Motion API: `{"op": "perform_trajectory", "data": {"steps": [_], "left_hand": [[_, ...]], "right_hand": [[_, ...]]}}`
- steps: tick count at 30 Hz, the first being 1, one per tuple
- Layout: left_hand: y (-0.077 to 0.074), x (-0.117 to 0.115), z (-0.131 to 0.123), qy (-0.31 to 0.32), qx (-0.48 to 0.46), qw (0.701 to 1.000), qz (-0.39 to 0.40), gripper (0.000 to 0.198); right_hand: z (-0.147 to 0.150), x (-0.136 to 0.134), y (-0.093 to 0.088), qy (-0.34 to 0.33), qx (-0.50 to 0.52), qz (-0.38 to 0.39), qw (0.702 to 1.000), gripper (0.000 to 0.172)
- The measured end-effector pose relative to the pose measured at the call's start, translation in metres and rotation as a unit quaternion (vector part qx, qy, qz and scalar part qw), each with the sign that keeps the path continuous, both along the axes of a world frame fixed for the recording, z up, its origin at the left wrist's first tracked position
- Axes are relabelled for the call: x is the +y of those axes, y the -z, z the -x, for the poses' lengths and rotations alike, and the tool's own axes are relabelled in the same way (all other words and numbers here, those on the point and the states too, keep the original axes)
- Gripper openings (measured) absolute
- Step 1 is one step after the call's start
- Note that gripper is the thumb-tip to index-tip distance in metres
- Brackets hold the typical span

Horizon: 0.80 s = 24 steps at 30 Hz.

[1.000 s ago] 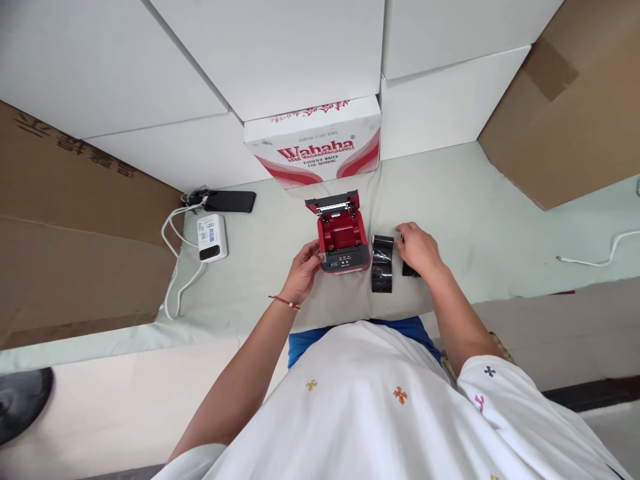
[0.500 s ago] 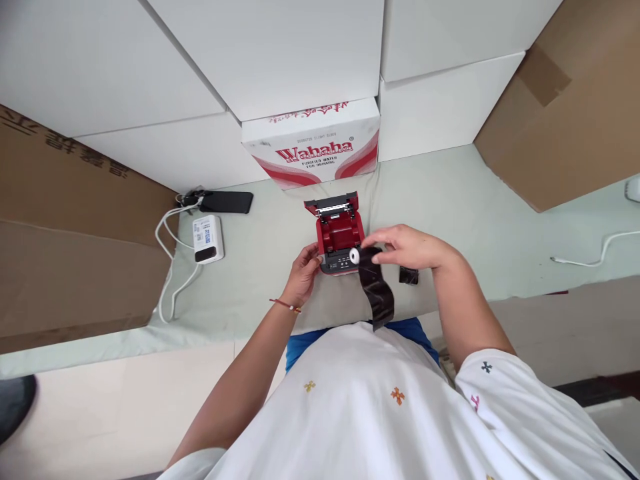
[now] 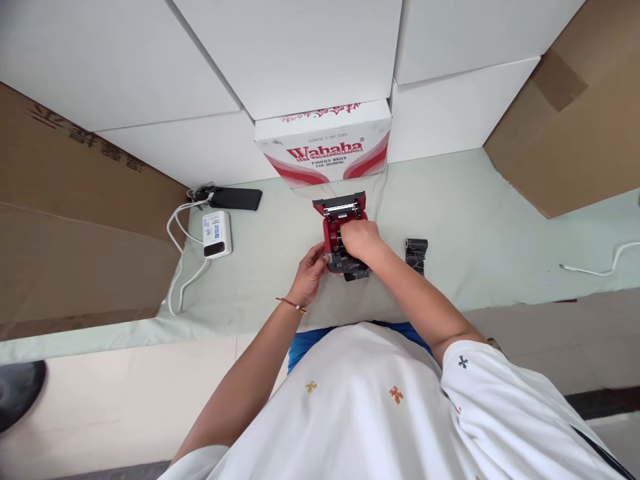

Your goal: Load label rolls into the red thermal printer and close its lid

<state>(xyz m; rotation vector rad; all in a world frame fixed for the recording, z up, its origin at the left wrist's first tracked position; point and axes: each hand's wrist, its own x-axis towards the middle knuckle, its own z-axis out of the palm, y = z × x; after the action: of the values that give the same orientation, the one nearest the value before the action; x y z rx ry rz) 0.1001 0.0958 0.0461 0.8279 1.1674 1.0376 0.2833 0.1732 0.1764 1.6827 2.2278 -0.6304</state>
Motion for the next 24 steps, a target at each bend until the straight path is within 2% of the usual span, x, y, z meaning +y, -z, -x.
{"op": "perform_trajectory", "data": {"steps": [3, 6, 9, 13, 16, 18, 21, 22, 24], "left_hand": [[0.0, 0.0, 0.0, 0.0, 0.0, 1.0, -0.002, 0.07], [0.0, -0.001, 0.0, 0.002, 0.0, 1.0, -0.003, 0.07], [-0.001, 0.0, 0.001, 0.006, -0.003, 1.0, -0.002, 0.068], [-0.004, 0.005, 0.005, 0.015, -0.004, 1.0, 0.005, 0.063], [-0.009, 0.013, 0.01, 0.027, 0.0, 1.0, 0.012, 0.058], [-0.012, 0.017, 0.011, 0.035, 0.004, 0.999, 0.017, 0.056], [-0.016, 0.02, 0.011, 0.043, 0.012, 0.999, 0.023, 0.054], [-0.017, 0.02, 0.011, 0.045, 0.014, 0.999, 0.023, 0.055], [-0.02, 0.019, 0.012, 0.046, 0.017, 0.999, 0.023, 0.067]], "right_hand": [[-0.002, 0.004, 0.003, 0.008, 0.01, -0.008, 1.0, 0.042], [-0.004, -0.003, 0.002, -0.008, 0.066, -0.037, 0.997, 0.036], [-0.008, -0.028, 0.002, -0.053, 0.144, -0.06, 0.986, 0.039], [-0.022, -0.076, 0.007, -0.104, 0.224, -0.077, 0.966, 0.036], [-0.039, -0.094, 0.011, -0.106, 0.279, -0.102, 0.949, 0.038], [-0.049, -0.086, 0.01, -0.054, 0.321, -0.172, 0.93, 0.041], [-0.06, -0.049, 0.006, 0.074, 0.332, -0.3, 0.891, 0.051], [-0.061, -0.034, 0.004, 0.104, 0.321, -0.319, 0.886, 0.055], [-0.06, -0.008, -0.001, 0.122, 0.311, -0.309, 0.891, 0.06]]}}
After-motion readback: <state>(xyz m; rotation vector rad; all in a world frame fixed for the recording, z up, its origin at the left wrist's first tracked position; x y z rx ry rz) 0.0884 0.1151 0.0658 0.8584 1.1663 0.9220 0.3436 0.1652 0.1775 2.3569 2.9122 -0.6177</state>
